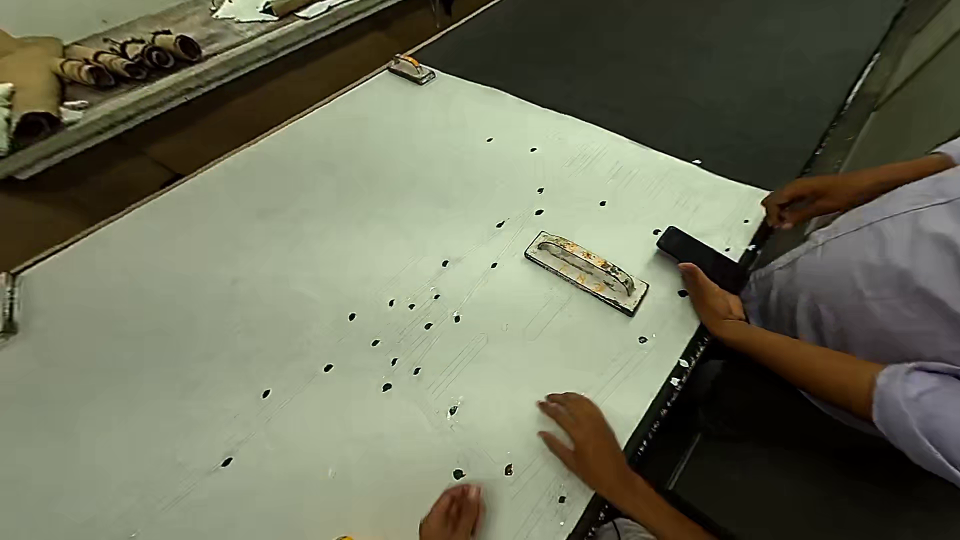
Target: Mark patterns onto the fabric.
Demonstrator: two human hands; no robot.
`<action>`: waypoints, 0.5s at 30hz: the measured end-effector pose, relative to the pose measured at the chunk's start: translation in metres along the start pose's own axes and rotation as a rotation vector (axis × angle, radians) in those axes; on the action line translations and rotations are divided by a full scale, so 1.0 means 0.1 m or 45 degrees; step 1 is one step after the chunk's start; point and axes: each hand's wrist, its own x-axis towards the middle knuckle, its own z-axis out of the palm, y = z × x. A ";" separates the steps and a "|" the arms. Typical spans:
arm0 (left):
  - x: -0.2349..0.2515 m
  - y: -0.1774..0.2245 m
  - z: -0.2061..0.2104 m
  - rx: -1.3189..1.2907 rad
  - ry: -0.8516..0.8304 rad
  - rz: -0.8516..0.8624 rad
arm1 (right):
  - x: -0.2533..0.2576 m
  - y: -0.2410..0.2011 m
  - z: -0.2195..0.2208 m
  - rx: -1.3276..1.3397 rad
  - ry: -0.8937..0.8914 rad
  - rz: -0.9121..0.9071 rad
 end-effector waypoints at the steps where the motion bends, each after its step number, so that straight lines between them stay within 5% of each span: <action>1: 0.34 0.21 0.16 0.089 -0.016 0.086 | -0.04 0.19 -0.07 -0.046 0.033 0.039; 4: 1.43 0.64 0.58 0.321 -0.113 0.361 | -0.17 0.63 -0.17 -0.100 0.113 0.033; 9: 2.95 1.35 1.25 0.513 -0.140 0.415 | -0.17 0.59 -0.15 -0.157 0.177 0.074; 15: 3.62 1.79 1.58 0.691 0.004 0.138 | -0.16 0.56 -0.15 -0.178 0.192 0.067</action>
